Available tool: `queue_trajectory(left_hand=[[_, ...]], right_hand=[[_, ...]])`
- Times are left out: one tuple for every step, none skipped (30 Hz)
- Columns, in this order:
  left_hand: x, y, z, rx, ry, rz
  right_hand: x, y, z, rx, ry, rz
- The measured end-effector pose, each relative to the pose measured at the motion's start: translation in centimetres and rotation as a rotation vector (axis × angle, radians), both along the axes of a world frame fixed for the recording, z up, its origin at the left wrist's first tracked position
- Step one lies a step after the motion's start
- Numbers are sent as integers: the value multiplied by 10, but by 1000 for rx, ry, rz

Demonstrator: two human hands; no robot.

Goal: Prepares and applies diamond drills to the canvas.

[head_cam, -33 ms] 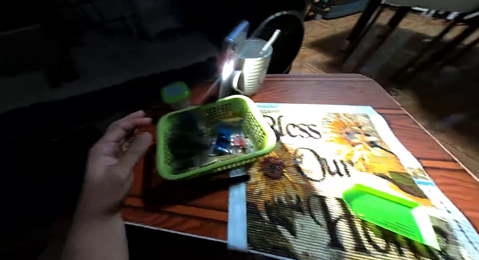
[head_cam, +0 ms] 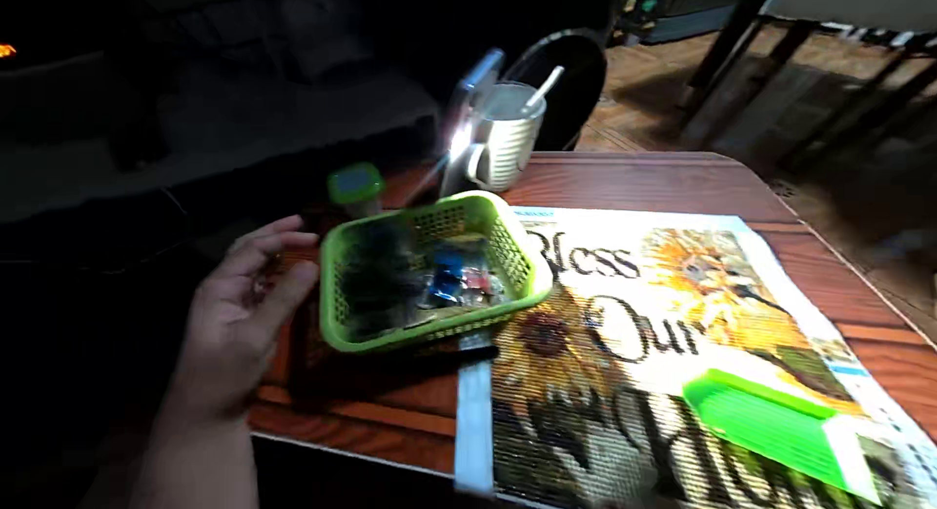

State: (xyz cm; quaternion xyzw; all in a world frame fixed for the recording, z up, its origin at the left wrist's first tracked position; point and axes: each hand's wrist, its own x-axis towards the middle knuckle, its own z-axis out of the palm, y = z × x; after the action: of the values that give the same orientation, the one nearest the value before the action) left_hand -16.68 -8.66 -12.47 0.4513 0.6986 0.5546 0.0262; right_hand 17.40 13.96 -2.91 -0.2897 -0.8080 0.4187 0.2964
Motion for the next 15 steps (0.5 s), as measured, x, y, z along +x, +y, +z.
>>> queue_trajectory(left_hand=[[-3, 1, 2, -24, 52, -39], [-6, 2, 5, -58, 111, -81], [-8, 4, 7, -105, 161, -116], [-9, 6, 9, -164, 192, -143], [-10, 9, 12, -226, 219, -167], [-11, 13, 15, -282, 245, -186], [-12, 16, 18, -314, 261, -202], [-13, 20, 20, -328, 286, -213], [-15, 24, 22, -329, 311, -213], [-16, 27, 24, -321, 335, -211], [-17, 30, 26, -318, 354, -200], [-19, 32, 28, -320, 373, -180], [-20, 34, 29, -321, 384, -166], [-21, 36, 29, -326, 393, -159], [-22, 37, 30, -334, 402, -152]], right_hand=[[3, 17, -13, 110, 43, 141], [-3, 21, -17, 204, 33, 202], [-15, 20, -15, 335, -30, 259], [-31, 17, -11, 477, -109, 312], [-50, 13, -8, 602, -145, 351], [-68, 9, -7, 686, -152, 376], [-85, 6, -7, 733, -142, 406], [-100, 4, -8, 761, -134, 441], [-113, 3, -10, 761, -148, 474], [-124, 1, -11, 740, -169, 505], [-135, 1, -14, 715, -191, 537], [-144, 1, -17, 691, -221, 559], [-152, 0, -20, 679, -259, 570], [-158, -1, -24, 669, -293, 567], [-164, -4, -25, 655, -327, 554]])
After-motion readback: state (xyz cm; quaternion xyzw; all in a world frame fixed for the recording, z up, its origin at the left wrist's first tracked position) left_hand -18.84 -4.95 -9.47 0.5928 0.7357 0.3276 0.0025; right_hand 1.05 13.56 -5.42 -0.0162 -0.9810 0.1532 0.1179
